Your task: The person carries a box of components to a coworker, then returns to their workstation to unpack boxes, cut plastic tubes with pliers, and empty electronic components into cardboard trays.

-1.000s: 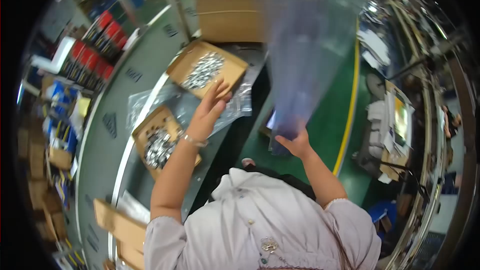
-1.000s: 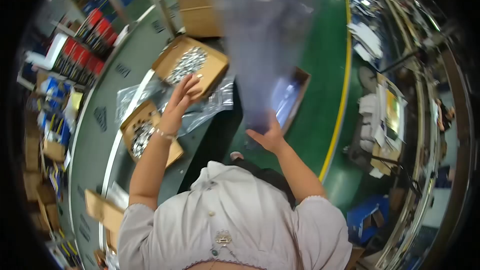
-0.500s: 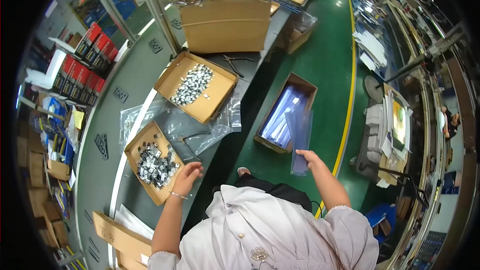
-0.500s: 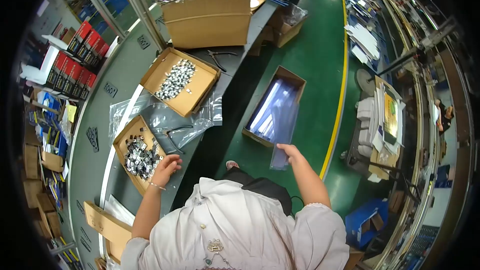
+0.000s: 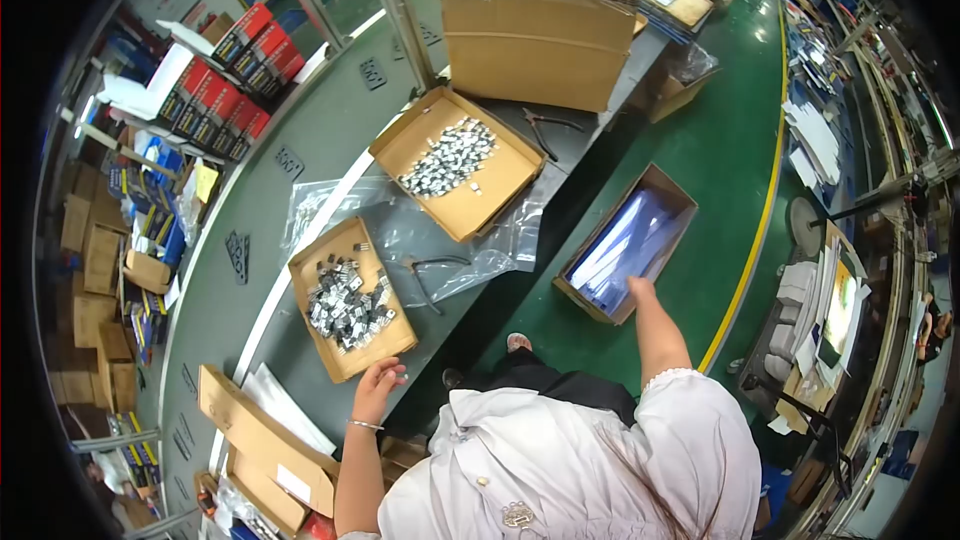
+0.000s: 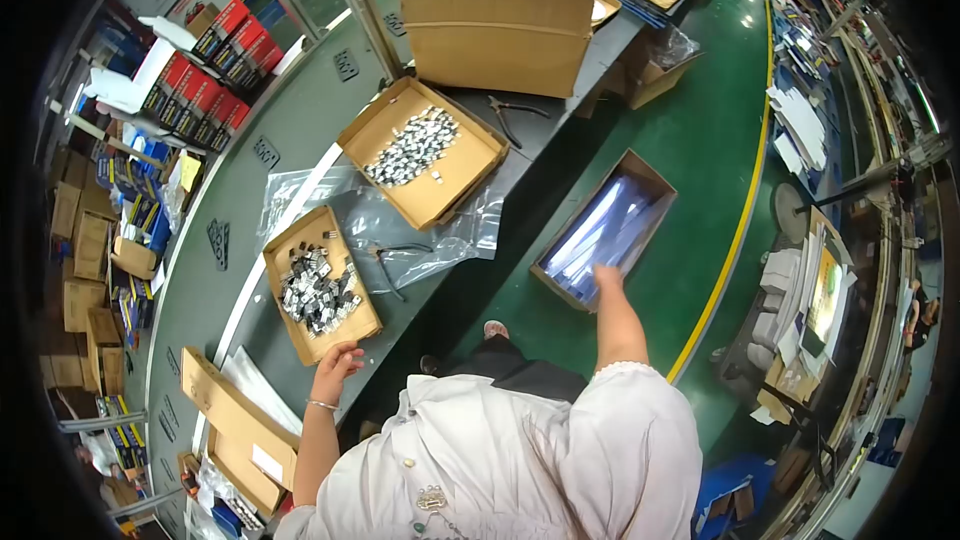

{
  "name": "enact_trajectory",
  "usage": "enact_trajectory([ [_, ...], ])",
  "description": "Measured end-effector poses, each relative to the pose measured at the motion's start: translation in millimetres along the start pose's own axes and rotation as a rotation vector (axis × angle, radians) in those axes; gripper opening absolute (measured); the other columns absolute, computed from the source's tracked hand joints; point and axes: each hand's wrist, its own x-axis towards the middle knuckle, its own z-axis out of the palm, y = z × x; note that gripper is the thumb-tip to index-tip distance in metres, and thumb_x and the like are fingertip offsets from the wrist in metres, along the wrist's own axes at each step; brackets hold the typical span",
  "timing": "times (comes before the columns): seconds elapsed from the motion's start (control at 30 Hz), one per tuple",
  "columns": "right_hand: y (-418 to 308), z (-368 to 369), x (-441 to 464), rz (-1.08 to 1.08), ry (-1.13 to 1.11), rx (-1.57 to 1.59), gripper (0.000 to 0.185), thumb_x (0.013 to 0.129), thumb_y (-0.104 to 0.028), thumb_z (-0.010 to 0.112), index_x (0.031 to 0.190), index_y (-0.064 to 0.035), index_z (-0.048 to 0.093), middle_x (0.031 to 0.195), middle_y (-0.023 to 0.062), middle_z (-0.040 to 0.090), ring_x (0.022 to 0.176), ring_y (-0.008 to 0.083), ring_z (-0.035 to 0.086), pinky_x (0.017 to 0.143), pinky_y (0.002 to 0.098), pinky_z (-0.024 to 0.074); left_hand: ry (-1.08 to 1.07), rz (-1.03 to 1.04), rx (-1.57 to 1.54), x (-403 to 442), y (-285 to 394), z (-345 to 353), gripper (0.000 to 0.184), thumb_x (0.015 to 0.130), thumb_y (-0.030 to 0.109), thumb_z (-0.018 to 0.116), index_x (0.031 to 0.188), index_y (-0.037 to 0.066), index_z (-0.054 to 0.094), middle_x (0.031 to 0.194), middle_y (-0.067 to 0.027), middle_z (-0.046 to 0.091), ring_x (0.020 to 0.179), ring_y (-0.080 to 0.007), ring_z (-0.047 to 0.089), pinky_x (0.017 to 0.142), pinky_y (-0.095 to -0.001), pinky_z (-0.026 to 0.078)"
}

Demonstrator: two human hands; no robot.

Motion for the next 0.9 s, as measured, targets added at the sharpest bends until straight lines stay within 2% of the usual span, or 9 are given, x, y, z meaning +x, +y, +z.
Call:
enact_trajectory([
  [0.13,-36.7,50.6,-105.3,-0.607,-0.299,-0.512,0.044,0.067,-0.037,0.046,0.089,0.0001,0.057,0.091,0.021,0.055,0.091,0.0322,0.052,0.079,0.0383,0.0397,0.206,0.09,-0.061,-54.5,-41.4,-36.6,0.028,0.081,0.014,0.047,0.106,0.004,0.045,0.098,-0.0057,0.053,0.088,-0.0139,0.051,0.077,-0.0266,0.04],
  [0.27,-22.3,15.7,-171.9,-0.926,-0.522,-0.389,0.037,0.067,-0.026,0.054,0.097,-0.0045,0.055,0.092,0.014,0.057,0.086,0.0259,0.054,0.078,0.0317,0.0416,0.74,0.199,0.326,-87.0,-85.2,-57.1,0.027,0.074,0.015,0.055,0.098,0.002,0.05,0.095,-0.0113,0.054,0.092,-0.0226,0.051,0.08,-0.0297,0.039],
  [0.43,-97.8,6.0,-267.6,-1.213,-0.779,-0.561,0.031,0.068,-0.017,0.053,0.096,-0.0033,0.054,0.076,0.0123,0.059,0.072,0.0233,0.058,0.067,0.0303,0.0442,1.401,-0.21,0.699,-193.0,-167.1,-90.3,0.042,0.07,0.021,0.055,0.105,0.001,0.044,0.103,-0.0182,0.048,0.096,-0.0349,0.043,0.083,-0.0389,0.035],
  [0.6,-162.2,26.3,-382.4,-1.477,-0.917,-0.627,0.025,0.07,-0.015,0.052,0.092,-0.002,0.053,0.072,0.0117,0.058,0.066,0.0238,0.056,0.063,0.0296,0.044,1.763,-0.473,-0.003,-226.6,-269.1,-74.5,0.048,0.067,0.027,0.055,0.104,-0.001,0.044,0.099,-0.0204,0.049,0.094,-0.0335,0.045,0.081,-0.0384,0.035],
  [0.7,-174.6,80.9,-450.1,-1.689,-1.098,-0.669,0.03,0.07,-0.016,0.054,0.097,-0.0036,0.05,0.082,0.0127,0.055,0.078,0.0255,0.053,0.07,0.0316,0.0421,1.885,-0.245,-0.644,-218.1,-302.5,-40.5,0.028,0.07,0.02,0.053,0.085,-0.003,0.05,0.082,-0.0121,0.052,0.077,-0.0228,0.05,0.067,-0.0322,0.04],
  [0.73,-172.9,104.9,-476.0,-1.896,-1.098,-0.645,0.033,0.069,-0.016,0.056,0.099,-0.0038,0.049,0.087,0.0129,0.053,0.083,0.0264,0.051,0.073,0.0324,0.0408,1.466,-0.002,-0.866,-224.1,-331.4,-33.5,0.021,0.071,0.019,0.052,0.081,0.001,0.051,0.076,-0.0076,0.05,0.07,-0.0175,0.049,0.061,-0.0287,0.04],
  [0.77,-168.1,126.5,-504.6,-2.098,-1.088,-0.601,0.036,0.067,-0.016,0.057,0.1,-0.0041,0.049,0.093,0.0131,0.051,0.089,0.0274,0.049,0.077,0.0332,0.0394,1.289,-0.288,-1.236,-229.2,-305.3,-26.5,0.023,0.076,0.023,0.046,0.087,0.003,0.05,0.081,-0.0047,0.052,0.074,-0.014,0.048,0.064,-0.0287,0.039],
  [0.8,-163.7,144.2,-535.3,-2.206,-1.087,-0.547,0.038,0.066,-0.016,0.058,0.1,-0.0039,0.048,0.096,0.0131,0.05,0.091,0.0282,0.048,0.078,0.0338,0.0387,1.28,0.079,-1.511,-219.9,-280.5,-15.4,0.025,0.076,0.026,0.043,0.089,0.005,0.05,0.085,-0.0048,0.052,0.077,-0.0165,0.047,0.069,-0.0298,0.039],
  [0.9,-145.5,186.4,-602.8,-2.392,-1.021,-0.547,0.043,0.063,-0.016,0.061,0.102,-0.0042,0.046,0.102,0.0133,0.048,0.096,0.0284,0.045,0.082,0.0344,0.0368,1.119,0.123,-1.738,-215.6,-240.8,-19.2,0.025,0.077,0.022,0.038,0.092,0.005,0.048,0.09,-0.0075,0.052,0.083,-0.019,0.048,0.078,-0.0303,0.036],
])
